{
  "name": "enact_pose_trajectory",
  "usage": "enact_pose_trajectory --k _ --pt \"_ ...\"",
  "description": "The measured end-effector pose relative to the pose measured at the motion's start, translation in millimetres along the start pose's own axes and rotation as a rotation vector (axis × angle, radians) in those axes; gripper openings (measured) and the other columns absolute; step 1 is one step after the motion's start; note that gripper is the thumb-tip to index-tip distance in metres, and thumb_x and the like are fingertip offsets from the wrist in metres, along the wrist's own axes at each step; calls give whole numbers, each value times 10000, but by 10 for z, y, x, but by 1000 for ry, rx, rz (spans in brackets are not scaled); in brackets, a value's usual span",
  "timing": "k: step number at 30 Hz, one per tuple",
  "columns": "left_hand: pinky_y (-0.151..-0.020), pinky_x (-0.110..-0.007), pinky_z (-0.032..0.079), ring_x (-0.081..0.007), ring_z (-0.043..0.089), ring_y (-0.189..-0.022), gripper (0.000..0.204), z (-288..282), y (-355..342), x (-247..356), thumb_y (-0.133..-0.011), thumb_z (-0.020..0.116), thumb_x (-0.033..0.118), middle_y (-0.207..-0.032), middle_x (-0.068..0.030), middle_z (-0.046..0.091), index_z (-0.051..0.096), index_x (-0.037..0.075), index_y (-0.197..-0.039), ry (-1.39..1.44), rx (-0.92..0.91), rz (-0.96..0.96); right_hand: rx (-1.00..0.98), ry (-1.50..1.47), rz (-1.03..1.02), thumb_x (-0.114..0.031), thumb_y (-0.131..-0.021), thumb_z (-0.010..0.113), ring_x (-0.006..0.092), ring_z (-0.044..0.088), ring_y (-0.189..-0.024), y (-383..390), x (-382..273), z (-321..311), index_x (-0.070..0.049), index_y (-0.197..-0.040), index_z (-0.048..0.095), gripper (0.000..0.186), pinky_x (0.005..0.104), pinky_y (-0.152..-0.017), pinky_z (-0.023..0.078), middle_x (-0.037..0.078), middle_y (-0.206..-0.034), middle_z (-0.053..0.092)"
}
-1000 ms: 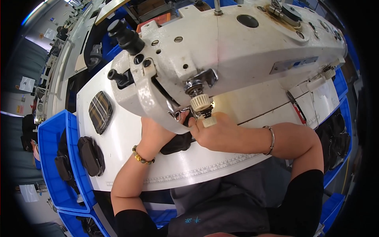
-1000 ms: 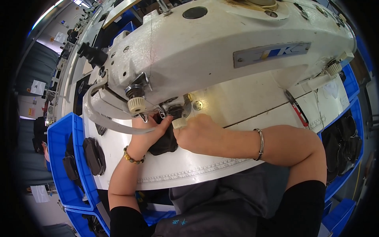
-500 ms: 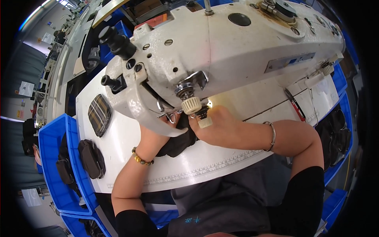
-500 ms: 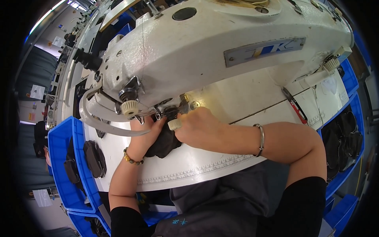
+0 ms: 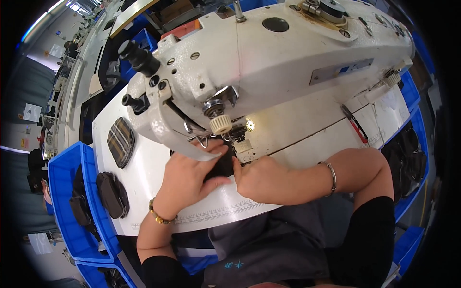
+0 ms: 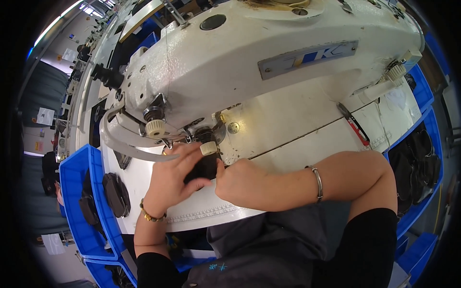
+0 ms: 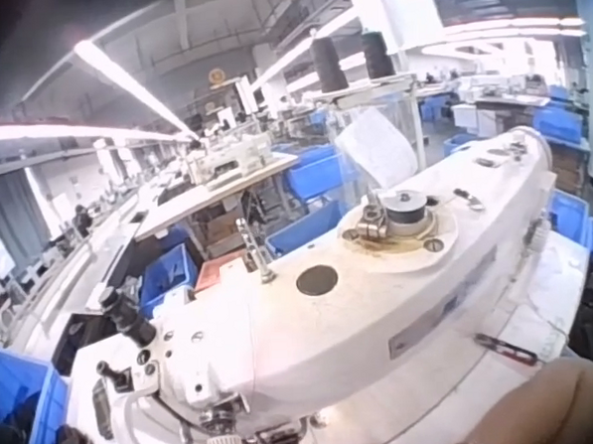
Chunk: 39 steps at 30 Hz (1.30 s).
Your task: Sewing together leather and fabric components using an industrial sewing machine at a workshop station.
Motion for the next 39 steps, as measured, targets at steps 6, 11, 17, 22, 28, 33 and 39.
enact_pose_trajectory --k 6,11,17,22,28,33,39 --pt "-809 -352 489 -278 606 -996 356 166 97 69 -701 731 153 -1087 -39 640 646 84 -1039 -171 18 44 -8 18 -2 -95 -696 584 139 529 -411 1 -45 3 163 -1076 621 460 293 -354 392 46 -508 549" --pt "-749 -362 513 -268 604 -917 276 162 93 -128 -691 734 105 -966 -44 649 652 66 -951 19 103 15 9 19 -7 -91 -692 588 131 526 -418 -6 -40 -16 168 -1049 628 443 287 -358 390 42 -513 550" --pt "-778 -375 493 -276 601 -929 215 261 51 -57 -718 733 136 -1026 -34 677 663 56 -904 57 40 15 65 18 -39 -95 -672 608 125 528 -427 1 -62 -50 130 -940 660 354 282 -368 402 41 -514 550" --pt "-757 -371 503 -278 583 -919 271 241 38 -48 -706 736 120 -955 -46 651 667 62 -961 39 28 47 58 11 -48 -110 -662 610 119 533 -427 -15 -61 -43 117 -932 665 357 284 -369 404 29 -517 549" --pt "-757 -375 492 -269 599 -885 228 226 -40 -196 -743 725 119 -993 -40 664 674 70 -960 16 52 -15 62 34 35 -112 -670 600 126 533 -414 -63 75 23 131 -1018 653 428 293 -361 388 26 -509 542" --pt "-743 -368 506 -242 632 -926 221 256 -14 -306 -768 713 117 -1039 -21 673 673 94 -985 38 34 -46 72 -5 17 -98 -674 599 137 534 -413 -102 122 35 135 -1039 641 435 298 -352 375 39 -521 546" --pt "-770 -374 505 -249 629 -958 218 231 -14 -335 -781 711 125 -1046 -27 669 670 94 -992 77 64 -41 292 -81 70 -123 -636 644 206 605 -498 -166 383 -225 -33 -591 613 106 332 -398 434 89 -593 587"
Point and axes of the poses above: each hand's wrist, its own y-axis away from the middle knuckle, its own z-axis out of the palm, x = y × z, the point moved 10 cm from there along -y, towards the middle knuckle
